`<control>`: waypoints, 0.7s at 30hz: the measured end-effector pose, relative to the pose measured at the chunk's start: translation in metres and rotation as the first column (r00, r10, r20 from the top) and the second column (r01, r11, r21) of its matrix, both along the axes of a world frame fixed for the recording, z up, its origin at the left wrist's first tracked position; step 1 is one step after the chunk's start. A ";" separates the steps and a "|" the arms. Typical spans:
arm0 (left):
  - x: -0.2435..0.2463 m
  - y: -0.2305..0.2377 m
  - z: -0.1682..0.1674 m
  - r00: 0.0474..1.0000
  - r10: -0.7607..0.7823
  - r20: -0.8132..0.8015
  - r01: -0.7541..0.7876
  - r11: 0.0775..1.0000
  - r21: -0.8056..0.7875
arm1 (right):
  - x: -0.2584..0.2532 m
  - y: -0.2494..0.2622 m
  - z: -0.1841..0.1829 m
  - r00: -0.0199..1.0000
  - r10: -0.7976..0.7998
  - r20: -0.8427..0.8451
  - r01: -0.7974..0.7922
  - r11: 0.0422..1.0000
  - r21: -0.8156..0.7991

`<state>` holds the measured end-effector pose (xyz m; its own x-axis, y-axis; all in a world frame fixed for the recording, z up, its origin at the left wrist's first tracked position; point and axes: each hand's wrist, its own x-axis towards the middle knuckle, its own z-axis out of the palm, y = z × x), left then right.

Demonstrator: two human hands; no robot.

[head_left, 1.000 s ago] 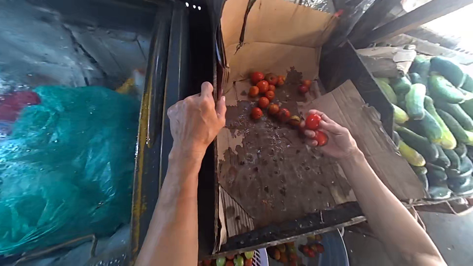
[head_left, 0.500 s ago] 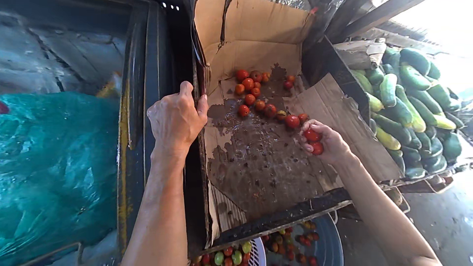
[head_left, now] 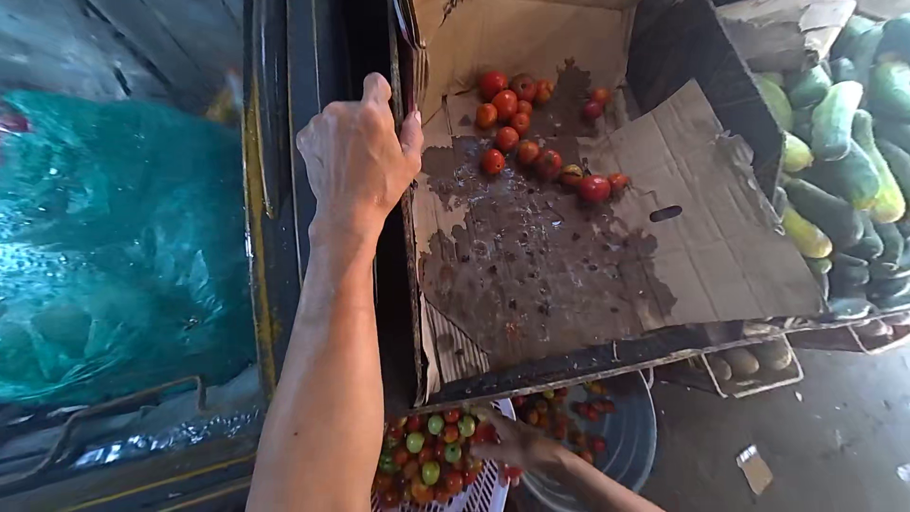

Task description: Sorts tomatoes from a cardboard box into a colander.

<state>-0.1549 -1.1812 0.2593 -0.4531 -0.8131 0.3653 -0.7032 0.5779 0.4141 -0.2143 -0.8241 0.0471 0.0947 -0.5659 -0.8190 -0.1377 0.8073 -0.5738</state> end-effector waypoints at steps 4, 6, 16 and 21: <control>-0.003 -0.006 -0.003 1.000 -0.001 0.031 0.001 1.000 -0.012 | -0.014 0.018 -0.018 0.870 -0.469 0.151 0.461 0.883 0.089; -0.004 -0.012 -0.011 0.999 -0.033 -0.038 0.029 0.995 -0.098 | -0.033 0.027 -0.014 0.652 -0.640 0.405 0.611 0.761 0.219; -0.006 -0.017 -0.013 0.997 -0.050 -0.058 0.043 0.992 -0.117 | -0.046 0.037 0.024 0.513 -0.519 0.683 0.687 0.725 0.036; -0.006 -0.010 -0.006 1.000 0.011 0.012 -0.010 0.998 -0.055 | -0.086 0.063 0.042 0.970 -0.108 -0.217 0.084 0.990 -0.117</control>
